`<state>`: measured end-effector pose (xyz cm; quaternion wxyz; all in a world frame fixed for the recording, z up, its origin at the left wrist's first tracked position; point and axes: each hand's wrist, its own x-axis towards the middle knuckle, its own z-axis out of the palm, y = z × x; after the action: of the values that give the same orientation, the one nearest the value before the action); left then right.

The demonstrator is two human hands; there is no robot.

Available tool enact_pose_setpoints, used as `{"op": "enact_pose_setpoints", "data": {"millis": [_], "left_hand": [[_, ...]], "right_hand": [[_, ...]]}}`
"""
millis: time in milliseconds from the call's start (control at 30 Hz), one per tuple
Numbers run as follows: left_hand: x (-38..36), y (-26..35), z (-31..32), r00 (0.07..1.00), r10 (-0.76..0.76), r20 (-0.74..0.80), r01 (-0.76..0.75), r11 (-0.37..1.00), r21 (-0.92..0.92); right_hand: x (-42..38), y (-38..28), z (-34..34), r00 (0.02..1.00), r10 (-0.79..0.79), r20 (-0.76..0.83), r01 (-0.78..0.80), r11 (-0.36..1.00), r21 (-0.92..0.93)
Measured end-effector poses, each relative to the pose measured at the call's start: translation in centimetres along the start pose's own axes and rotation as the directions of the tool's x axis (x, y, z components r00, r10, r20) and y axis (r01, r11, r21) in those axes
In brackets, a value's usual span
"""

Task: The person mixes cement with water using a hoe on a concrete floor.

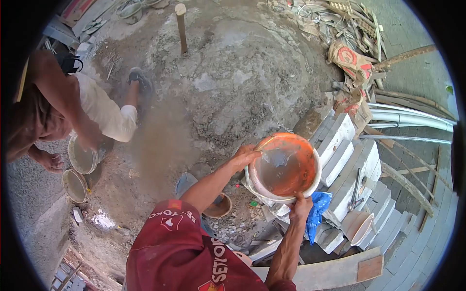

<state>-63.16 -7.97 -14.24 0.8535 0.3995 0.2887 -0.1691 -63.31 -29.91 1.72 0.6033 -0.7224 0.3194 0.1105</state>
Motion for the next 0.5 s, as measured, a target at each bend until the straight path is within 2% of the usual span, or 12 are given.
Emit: {"op": "enact_pose_setpoints", "data": {"millis": [33, 100, 133, 200, 233, 267, 333, 367, 400, 433, 467, 500], "left_hand": [[-0.6, -0.6, -0.6, 0.988, -0.155, 0.005, 0.155, 0.988, 0.029], [-0.6, -3.8, -2.2, 0.967, -0.173, -0.188, 0.210, 0.958, 0.196], [-0.8, -5.6, -3.3, 0.952, -0.180, -0.248, 0.224, 0.961, 0.163], [-2.1, -7.7, -5.8, 0.912, -0.195, -0.361, 0.251, 0.961, 0.114], [-2.9, -8.0, -7.0, 0.886, -0.203, -0.417, 0.265, 0.960, 0.095], [-3.4, -7.8, -8.2, 0.885, -0.197, -0.422, 0.257, 0.962, 0.092], [-4.6, -7.2, -9.9, 0.811, -0.233, -0.536, 0.259, 0.966, -0.028], [-4.6, -6.5, -10.6, 0.807, -0.228, -0.545, 0.253, 0.967, -0.031], [-4.3, -5.3, -11.6, 0.798, -0.202, -0.568, 0.255, 0.967, 0.014], [-3.9, -4.1, -12.6, 0.786, -0.175, -0.592, 0.258, 0.964, 0.058], [-3.7, -2.3, -13.1, 0.784, -0.093, -0.613, 0.180, 0.980, 0.080], [-3.6, 0.0, -13.2, 0.775, -0.013, -0.632, 0.101, 0.989, 0.104]], "right_hand": [[0.2, -0.3, 0.7, 1.000, -0.020, -0.013, 0.018, 0.992, -0.129], [1.1, -0.2, 2.1, 1.000, -0.026, 0.010, 0.028, 0.937, -0.349], [2.5, 1.4, 2.3, 0.995, -0.080, 0.055, 0.096, 0.915, -0.392], [2.4, 1.3, 5.6, 0.994, -0.048, 0.103, 0.098, 0.825, -0.557], [3.0, 2.3, 6.8, 0.980, -0.104, 0.169, 0.188, 0.759, -0.623], [3.7, 3.2, 8.3, 0.958, -0.154, 0.242, 0.280, 0.682, -0.676], [3.5, 2.3, 12.3, 0.959, -0.088, 0.270, 0.273, 0.544, -0.793], [3.1, 1.5, 14.0, 0.930, -0.155, 0.333, 0.363, 0.516, -0.776], [2.9, 0.5, 15.4, 0.926, -0.151, 0.346, 0.372, 0.515, -0.772], [2.9, -0.5, 16.6, 0.938, -0.091, 0.333, 0.317, 0.608, -0.728], [3.0, -1.0, 17.1, 0.945, -0.027, 0.325, 0.253, 0.690, -0.678], [5.6, 1.2, 16.8, 0.916, -0.040, 0.398, 0.253, 0.829, -0.498]]}}
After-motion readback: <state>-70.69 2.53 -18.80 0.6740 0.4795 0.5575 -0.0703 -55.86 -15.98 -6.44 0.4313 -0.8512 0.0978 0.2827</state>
